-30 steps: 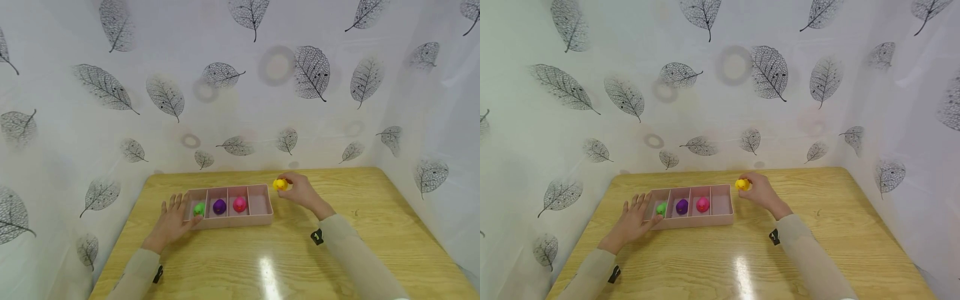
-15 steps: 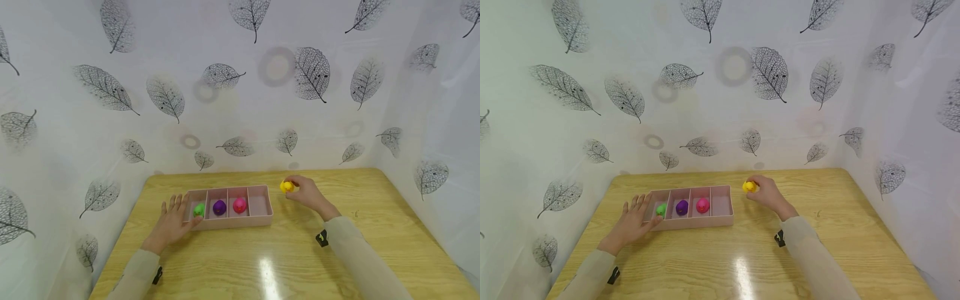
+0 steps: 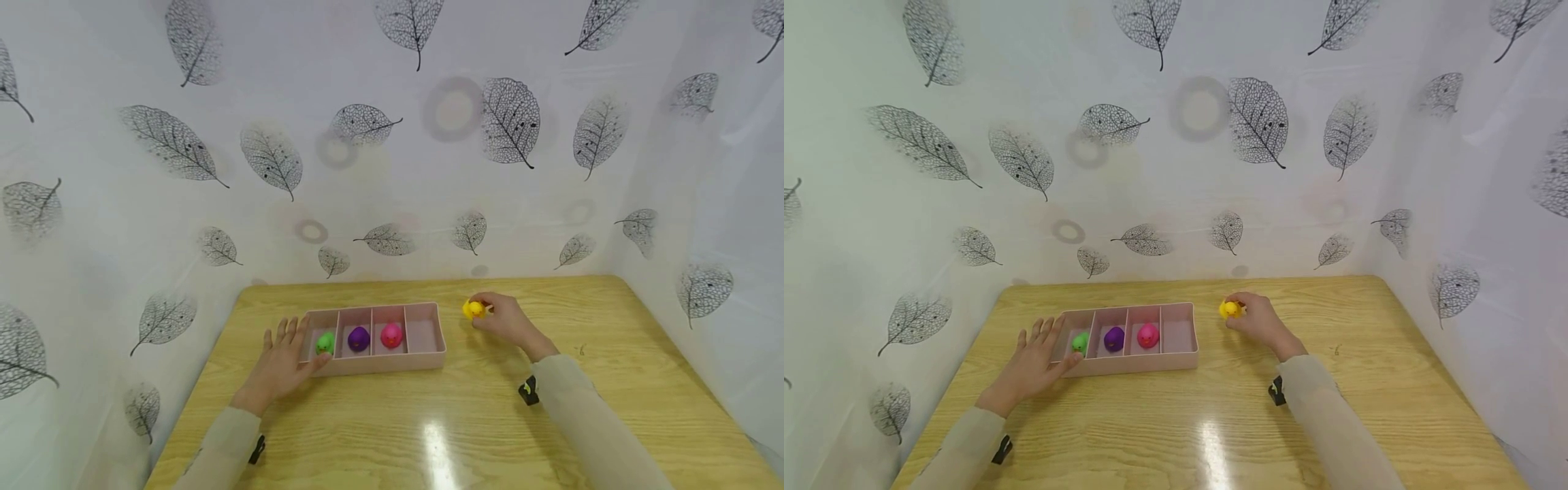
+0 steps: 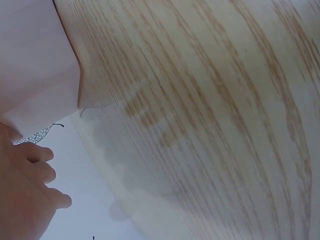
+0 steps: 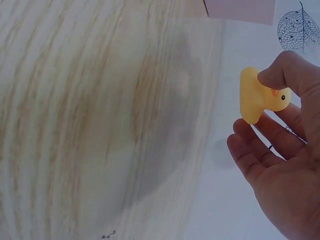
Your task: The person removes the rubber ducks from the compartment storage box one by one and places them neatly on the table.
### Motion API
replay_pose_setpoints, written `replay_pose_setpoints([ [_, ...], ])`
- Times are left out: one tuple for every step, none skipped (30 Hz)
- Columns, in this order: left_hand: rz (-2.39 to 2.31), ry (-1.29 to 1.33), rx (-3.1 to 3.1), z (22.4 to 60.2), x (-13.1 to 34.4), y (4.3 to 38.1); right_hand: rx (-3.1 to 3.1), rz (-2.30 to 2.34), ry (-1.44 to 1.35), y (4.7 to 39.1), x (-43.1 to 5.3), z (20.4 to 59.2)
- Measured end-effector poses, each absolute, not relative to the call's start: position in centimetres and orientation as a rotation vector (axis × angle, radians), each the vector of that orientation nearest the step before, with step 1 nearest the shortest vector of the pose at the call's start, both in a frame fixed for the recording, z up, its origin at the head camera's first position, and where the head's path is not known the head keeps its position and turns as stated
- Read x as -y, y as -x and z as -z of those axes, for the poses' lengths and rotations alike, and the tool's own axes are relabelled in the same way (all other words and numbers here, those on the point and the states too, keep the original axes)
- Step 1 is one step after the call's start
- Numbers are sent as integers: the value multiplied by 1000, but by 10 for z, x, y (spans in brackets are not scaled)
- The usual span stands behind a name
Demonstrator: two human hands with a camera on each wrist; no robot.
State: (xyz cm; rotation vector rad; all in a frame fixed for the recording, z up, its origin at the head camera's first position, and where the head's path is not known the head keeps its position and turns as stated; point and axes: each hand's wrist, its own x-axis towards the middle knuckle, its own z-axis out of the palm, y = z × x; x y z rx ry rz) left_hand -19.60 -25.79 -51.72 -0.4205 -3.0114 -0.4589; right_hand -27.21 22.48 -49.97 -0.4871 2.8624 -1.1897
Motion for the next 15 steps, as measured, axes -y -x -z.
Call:
replay_pose_setpoints([
  [454,421,3013,517,258,196,-2865,1184,486,272,-225,501],
  [452,421,3013,517,258,196,-2866,1179,482,273,-226,502],
  [451,421,3014,518,258,196,-2870,1173,476,273,-226,503],
  [450,419,3017,518,258,196,-2871,1168,464,274,-226,504],
  [452,417,3018,518,258,196,-2873,1158,463,274,-226,505],
  [451,417,3020,517,258,196,-2874,1151,460,274,-227,506],
  [451,416,3022,517,258,196,-2875,1144,455,275,-227,507],
  [452,416,3023,517,258,196,-2875,1141,447,275,-227,508],
  [450,414,3024,517,258,196,-2872,1143,442,275,-227,508],
  [451,414,3026,517,258,196,-2871,1144,440,275,-228,509],
  [452,414,3027,517,258,196,-2871,1147,441,276,-228,510],
  [451,413,3029,518,258,196,-2873,1147,438,276,-229,510],
  [452,413,3030,518,258,196,-2876,1144,435,276,-229,511],
  [454,413,3031,518,259,196,-2880,1141,434,277,-229,511],
  [455,413,3032,518,259,196,-2885,1141,432,277,-230,512],
])
